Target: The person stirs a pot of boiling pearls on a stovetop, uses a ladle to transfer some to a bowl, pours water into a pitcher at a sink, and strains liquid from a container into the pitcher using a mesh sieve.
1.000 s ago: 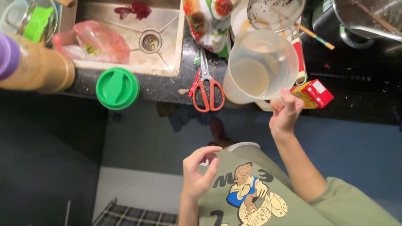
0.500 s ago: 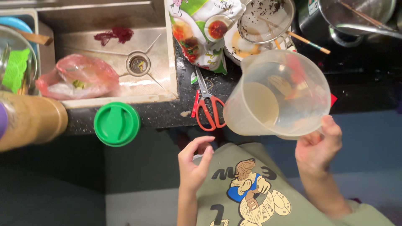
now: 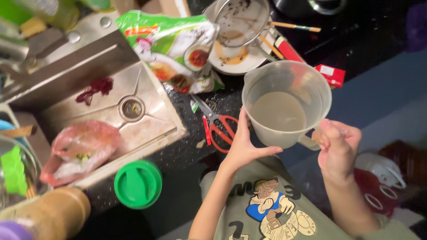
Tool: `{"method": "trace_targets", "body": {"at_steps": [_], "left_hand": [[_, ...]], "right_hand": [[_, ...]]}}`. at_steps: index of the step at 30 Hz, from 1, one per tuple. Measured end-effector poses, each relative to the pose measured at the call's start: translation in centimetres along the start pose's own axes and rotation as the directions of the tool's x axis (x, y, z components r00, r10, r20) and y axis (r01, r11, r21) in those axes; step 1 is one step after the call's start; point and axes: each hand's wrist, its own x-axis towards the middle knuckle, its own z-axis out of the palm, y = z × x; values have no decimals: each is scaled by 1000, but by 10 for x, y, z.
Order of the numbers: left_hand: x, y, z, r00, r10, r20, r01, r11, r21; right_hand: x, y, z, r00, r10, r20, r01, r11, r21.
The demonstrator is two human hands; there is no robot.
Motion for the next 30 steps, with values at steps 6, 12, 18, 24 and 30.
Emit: {"method": "trace_targets", "body": {"at_steps": [6, 12, 18, 24, 30], "left_hand": [[34, -35, 5, 997, -70, -42, 66, 995, -81], [51, -58, 5, 993, -76, -88, 68, 993, -94], [48, -71, 8, 964, -257, -68, 232, 938, -259], [48, -74, 6, 969, -237, -73, 208, 936, -283], [50, -74, 5, 972, -221, -85, 188, 939, -288]], "right_hand": [[31, -8, 9, 987, 107, 120, -98, 992, -77], [64, -10, 9, 938, 207, 277, -181, 977, -116], [80, -25, 12, 868, 326, 375, -279, 944, -175], [90, -36, 27, 837, 381, 394, -332, 924, -189], [95, -48, 37, 825, 376, 422, -318, 926, -205]]}}
